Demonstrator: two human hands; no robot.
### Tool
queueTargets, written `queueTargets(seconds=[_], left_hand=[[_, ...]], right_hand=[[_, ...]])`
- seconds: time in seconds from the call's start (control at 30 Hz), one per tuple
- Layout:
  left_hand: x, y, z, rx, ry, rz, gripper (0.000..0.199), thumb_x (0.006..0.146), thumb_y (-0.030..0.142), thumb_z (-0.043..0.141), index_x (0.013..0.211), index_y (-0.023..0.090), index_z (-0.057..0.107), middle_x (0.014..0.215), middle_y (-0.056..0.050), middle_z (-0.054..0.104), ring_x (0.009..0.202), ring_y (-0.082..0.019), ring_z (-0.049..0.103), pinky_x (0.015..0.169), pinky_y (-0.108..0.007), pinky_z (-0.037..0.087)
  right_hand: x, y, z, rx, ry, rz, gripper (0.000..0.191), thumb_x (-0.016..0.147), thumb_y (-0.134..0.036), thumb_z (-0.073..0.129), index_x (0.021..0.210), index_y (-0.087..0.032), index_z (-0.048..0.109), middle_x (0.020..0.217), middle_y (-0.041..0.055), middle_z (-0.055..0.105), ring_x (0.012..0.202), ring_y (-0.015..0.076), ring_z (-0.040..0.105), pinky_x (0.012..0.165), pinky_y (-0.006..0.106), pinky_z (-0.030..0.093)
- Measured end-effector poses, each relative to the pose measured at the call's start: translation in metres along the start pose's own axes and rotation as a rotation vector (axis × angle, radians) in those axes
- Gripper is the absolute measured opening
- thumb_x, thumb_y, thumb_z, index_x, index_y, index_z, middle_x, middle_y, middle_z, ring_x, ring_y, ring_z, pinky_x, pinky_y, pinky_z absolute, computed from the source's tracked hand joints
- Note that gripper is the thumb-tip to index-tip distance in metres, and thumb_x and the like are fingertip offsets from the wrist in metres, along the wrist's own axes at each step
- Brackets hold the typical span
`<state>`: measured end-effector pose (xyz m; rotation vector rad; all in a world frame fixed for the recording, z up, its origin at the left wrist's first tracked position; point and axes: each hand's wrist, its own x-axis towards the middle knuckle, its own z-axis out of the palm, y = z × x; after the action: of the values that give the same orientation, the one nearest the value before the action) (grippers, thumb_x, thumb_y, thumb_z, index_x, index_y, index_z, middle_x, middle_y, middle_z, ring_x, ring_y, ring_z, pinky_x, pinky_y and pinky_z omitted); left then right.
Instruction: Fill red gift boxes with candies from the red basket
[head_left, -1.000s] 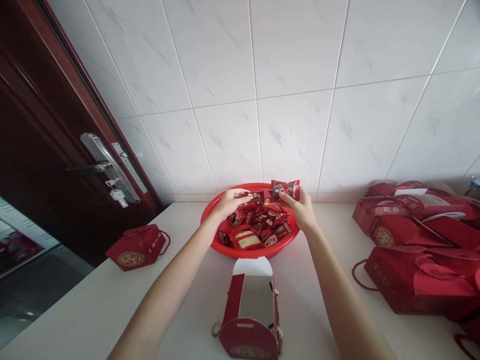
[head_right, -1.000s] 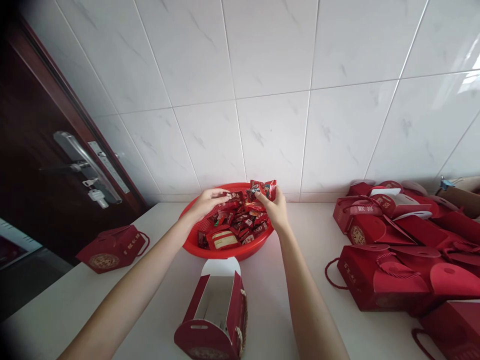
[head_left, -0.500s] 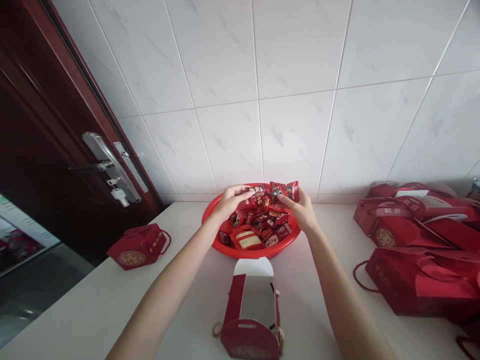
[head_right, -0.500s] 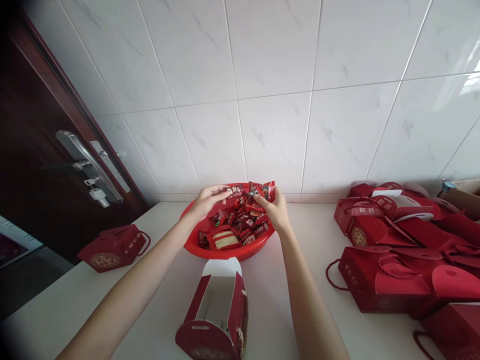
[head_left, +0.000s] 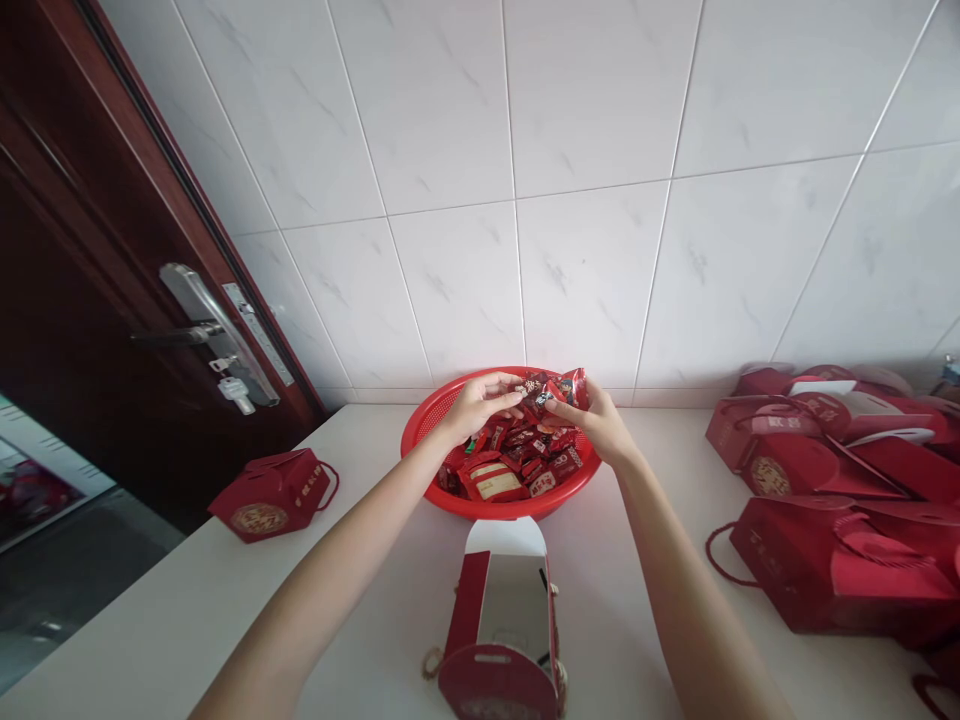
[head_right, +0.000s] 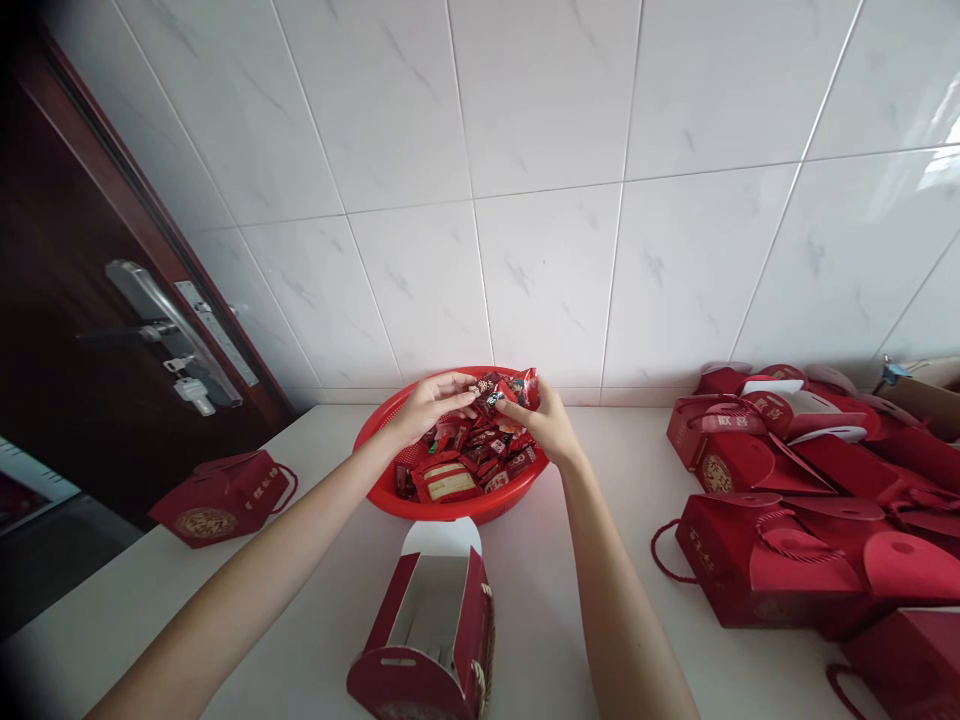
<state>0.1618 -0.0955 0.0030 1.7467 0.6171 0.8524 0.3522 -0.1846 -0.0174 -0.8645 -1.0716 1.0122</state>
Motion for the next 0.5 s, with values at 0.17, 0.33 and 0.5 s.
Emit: queueTargets(seconds=[0.17, 0.33, 0.5], left_hand=[[-0.0005, 0.0023, 0.0023, 0.012, -0.021, -0.001, 0.05, 0.074, 0.048, 0.083, 0.111, 0.015, 0.075, 0.109, -0.011, 0.077, 0.078, -0.018, 0.071, 0.078, -0.033, 0.059], [-0.0007, 0.0013, 0.004, 0.035, 0.127, 0.058, 0.047, 0.077, 0.049, 0.078, 0.111, 0.016, 0.075, 0.11, -0.01, 0.077, 0.075, -0.018, 0.071, 0.077, -0.034, 0.059], [-0.0034, 0.0019, 0.0044, 0.118, 0.272, 0.276, 0.031, 0.075, 0.039, 0.078, 0.098, 0.018, 0.077, 0.115, -0.01, 0.075, 0.104, -0.025, 0.072, 0.093, -0.038, 0.057]], right_hand=[[0.0008, 0.0015, -0.0001, 0.003, -0.009, -0.016, 0.045, 0.06, -0.047, 0.094, 0.09, -0.023, 0.07, 0.084, 0.0029, 0.078, 0.082, 0.028, 0.078, 0.081, 0.048, 0.067], [0.0024, 0.0043, -0.0014, 0.03, 0.015, 0.001, 0.048, 0.059, -0.049, 0.093, 0.091, -0.022, 0.069, 0.085, 0.0022, 0.078, 0.075, 0.0252, 0.077, 0.078, 0.046, 0.067], [0.0031, 0.0053, -0.0017, 0.028, 0.034, 0.018, 0.05, 0.058, -0.05, 0.094, 0.09, -0.022, 0.068, 0.085, 0.0018, 0.078, 0.074, 0.0254, 0.077, 0.077, 0.045, 0.067]])
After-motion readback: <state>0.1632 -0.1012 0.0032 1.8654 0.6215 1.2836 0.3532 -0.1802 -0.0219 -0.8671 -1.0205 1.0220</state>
